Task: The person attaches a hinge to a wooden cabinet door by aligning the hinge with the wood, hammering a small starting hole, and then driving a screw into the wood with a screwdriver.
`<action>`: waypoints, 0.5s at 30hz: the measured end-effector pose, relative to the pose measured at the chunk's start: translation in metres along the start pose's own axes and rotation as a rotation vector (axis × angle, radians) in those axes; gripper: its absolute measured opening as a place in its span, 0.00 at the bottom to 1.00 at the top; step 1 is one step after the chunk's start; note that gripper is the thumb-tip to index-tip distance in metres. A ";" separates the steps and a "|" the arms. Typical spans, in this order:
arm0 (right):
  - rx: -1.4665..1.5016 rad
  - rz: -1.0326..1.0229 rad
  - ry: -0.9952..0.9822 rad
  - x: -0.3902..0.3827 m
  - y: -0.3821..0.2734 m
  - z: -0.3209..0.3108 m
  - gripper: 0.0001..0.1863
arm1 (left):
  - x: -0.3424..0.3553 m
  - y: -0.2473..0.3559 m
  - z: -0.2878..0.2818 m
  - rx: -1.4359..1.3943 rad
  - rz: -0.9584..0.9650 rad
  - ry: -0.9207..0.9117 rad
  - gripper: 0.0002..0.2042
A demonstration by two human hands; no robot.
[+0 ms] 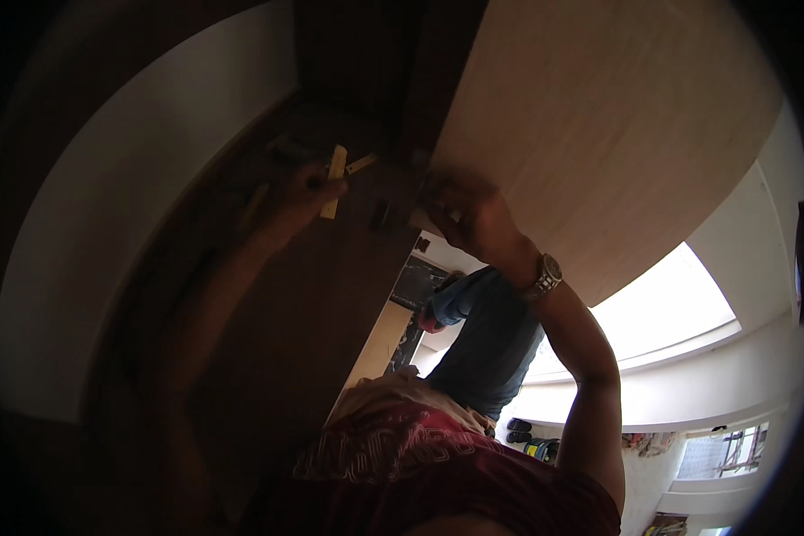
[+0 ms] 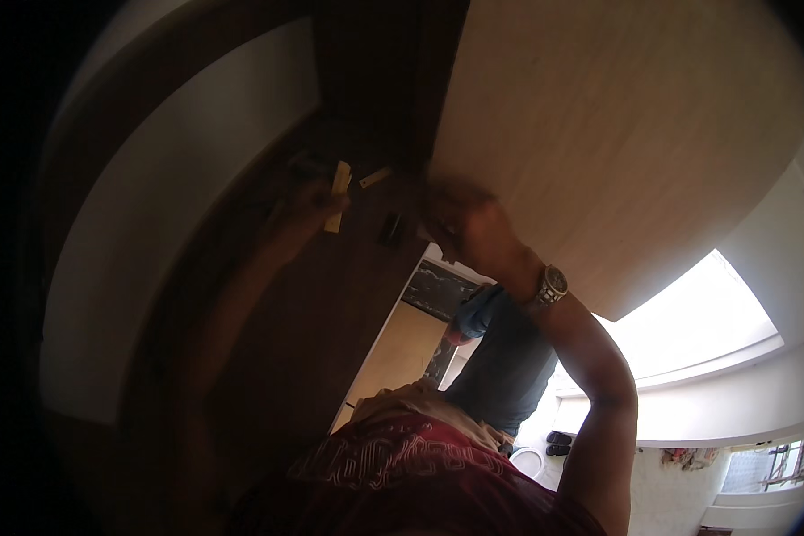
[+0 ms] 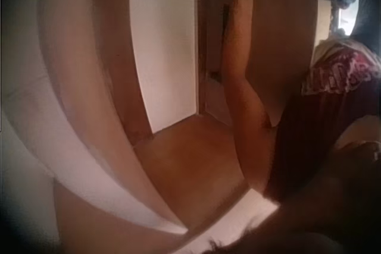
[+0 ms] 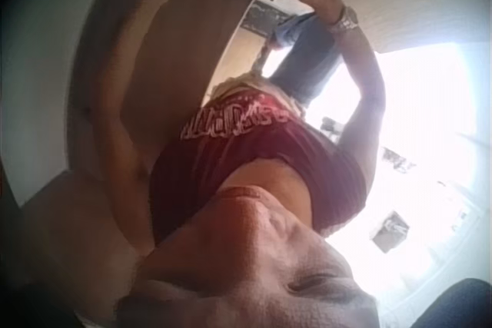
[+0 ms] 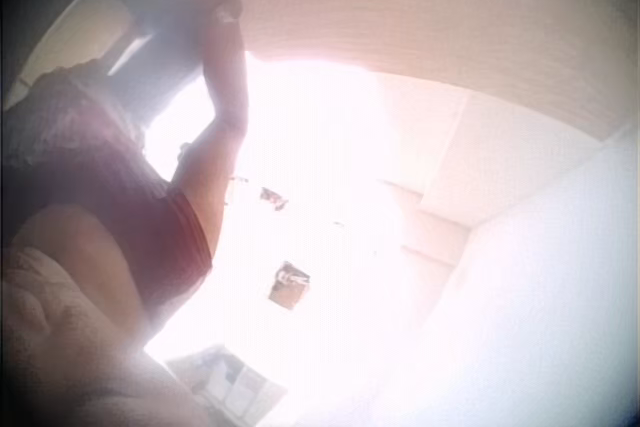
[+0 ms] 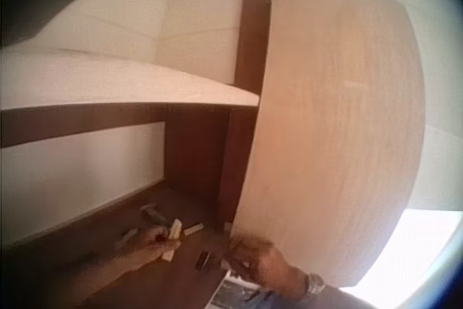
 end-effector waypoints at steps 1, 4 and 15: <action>0.010 0.012 0.006 0.001 0.000 -0.001 0.11 | -0.002 0.005 0.001 -0.002 -0.001 0.000 0.16; -0.026 -0.023 0.019 0.003 -0.005 -0.005 0.11 | -0.003 0.011 0.003 -0.392 -0.040 -0.152 0.14; 0.028 0.081 -0.008 0.003 -0.008 -0.006 0.09 | 0.008 0.027 0.022 -0.398 0.180 -0.287 0.18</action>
Point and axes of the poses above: each hand's wrist, its own x-axis towards the middle knuckle, its own z-axis out of the palm, y = z × x, the point moved 2 cm from there along x, towards the middle knuckle
